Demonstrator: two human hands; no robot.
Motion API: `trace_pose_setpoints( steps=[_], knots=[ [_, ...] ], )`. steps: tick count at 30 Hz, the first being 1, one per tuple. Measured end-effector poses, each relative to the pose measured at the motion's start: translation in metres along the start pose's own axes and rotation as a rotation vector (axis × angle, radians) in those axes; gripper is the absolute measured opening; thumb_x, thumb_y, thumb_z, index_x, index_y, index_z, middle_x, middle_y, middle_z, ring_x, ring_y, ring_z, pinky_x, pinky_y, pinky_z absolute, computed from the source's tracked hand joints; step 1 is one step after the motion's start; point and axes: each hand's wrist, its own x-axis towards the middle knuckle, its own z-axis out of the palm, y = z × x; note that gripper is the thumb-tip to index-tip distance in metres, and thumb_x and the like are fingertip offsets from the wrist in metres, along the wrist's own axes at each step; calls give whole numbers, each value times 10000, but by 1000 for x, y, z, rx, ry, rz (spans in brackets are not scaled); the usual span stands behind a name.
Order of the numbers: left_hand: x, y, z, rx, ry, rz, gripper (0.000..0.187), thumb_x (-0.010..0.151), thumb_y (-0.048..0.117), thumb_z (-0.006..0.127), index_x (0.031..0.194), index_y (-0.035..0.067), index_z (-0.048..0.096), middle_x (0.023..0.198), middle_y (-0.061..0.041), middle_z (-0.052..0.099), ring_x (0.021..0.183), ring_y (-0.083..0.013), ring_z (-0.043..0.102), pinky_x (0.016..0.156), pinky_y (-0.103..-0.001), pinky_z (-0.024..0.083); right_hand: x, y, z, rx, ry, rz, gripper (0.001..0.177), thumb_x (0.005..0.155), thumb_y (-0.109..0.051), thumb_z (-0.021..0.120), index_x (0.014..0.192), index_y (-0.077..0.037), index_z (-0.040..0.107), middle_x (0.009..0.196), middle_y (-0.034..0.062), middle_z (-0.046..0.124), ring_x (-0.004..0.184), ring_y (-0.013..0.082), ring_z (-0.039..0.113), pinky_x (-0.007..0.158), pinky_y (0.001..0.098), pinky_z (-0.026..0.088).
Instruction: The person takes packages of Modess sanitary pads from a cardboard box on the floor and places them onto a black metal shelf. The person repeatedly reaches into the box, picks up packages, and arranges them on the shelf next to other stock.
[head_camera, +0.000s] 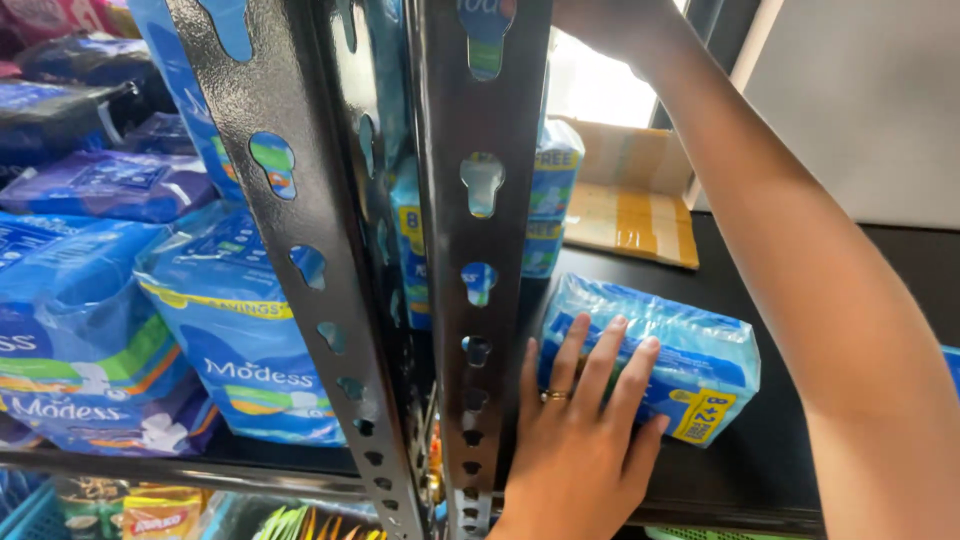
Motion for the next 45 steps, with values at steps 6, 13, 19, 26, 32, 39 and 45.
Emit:
trace_pose_setpoints(
  steps=[6, 13, 19, 26, 32, 39, 45],
  knots=[
    [2, 0, 0, -31, 11, 3, 597, 969, 351, 646, 1506, 138, 495, 1582, -150, 442, 1507, -411, 331, 1186, -668, 205, -48, -34, -17, -190, 17, 76, 255, 1034, -273, 717, 1147, -49, 673, 1036, 148, 723, 905, 249, 692, 750, 405, 566],
    [4, 8, -3, -7, 6, -5, 600, 939, 330, 665, 1483, 131, 509, 1501, -136, 480, 1436, -383, 388, 1172, -643, 261, -77, -114, 34, 64, -362, -64, 750, 887, -476, 797, 1414, -42, 484, 1261, 242, 636, 1190, 415, 621, 957, 490, 517],
    [2, 11, -3, 56, 28, -30, 575, 887, 262, 688, 1439, 192, 541, 1417, -97, 520, 1384, -349, 423, 1059, -628, 328, -84, -106, 75, 168, -231, 119, 1117, 702, -381, 861, 1568, -26, 252, 1401, 232, 494, 1200, 433, 596, 999, 469, 505],
    [-2, 10, -6, -140, 68, -168, 608, 878, 83, 676, 1449, 81, 467, 1492, -194, 416, 1411, -412, 385, 1068, -527, 410, -126, -131, -35, -25, -770, 262, 1170, 705, -481, 888, 1610, -183, 210, 1427, 165, 524, 1220, 335, 634, 974, 413, 545],
    [-3, 6, -10, -240, 179, -189, 533, 868, 6, 682, 1367, 65, 502, 1511, -196, 381, 1419, -449, 372, 1109, -528, 393, -168, -152, -58, -84, -1124, 567, 1452, 522, -362, 990, 1652, -327, 79, 1344, 77, 589, 1105, 263, 654, 868, 412, 563],
    [-2, 10, -13, -110, 181, -158, 579, 904, 132, 721, 1422, 78, 469, 1486, -186, 421, 1418, -423, 384, 1140, -517, 368, -109, -112, -46, -82, -629, 331, 1158, 558, -213, 920, 1548, -172, 322, 1234, 142, 650, 985, 300, 704, 788, 429, 584],
    [-3, 2, -2, -130, -6, -234, 713, 911, 264, 686, 1513, 19, 394, 1575, -234, 345, 1476, -448, 288, 1160, -561, 243, -97, -46, 48, 231, -208, -52, 950, 771, -267, 999, 1498, -91, 415, 1317, 151, 639, 1262, 321, 588, 991, 455, 518]
  ],
)
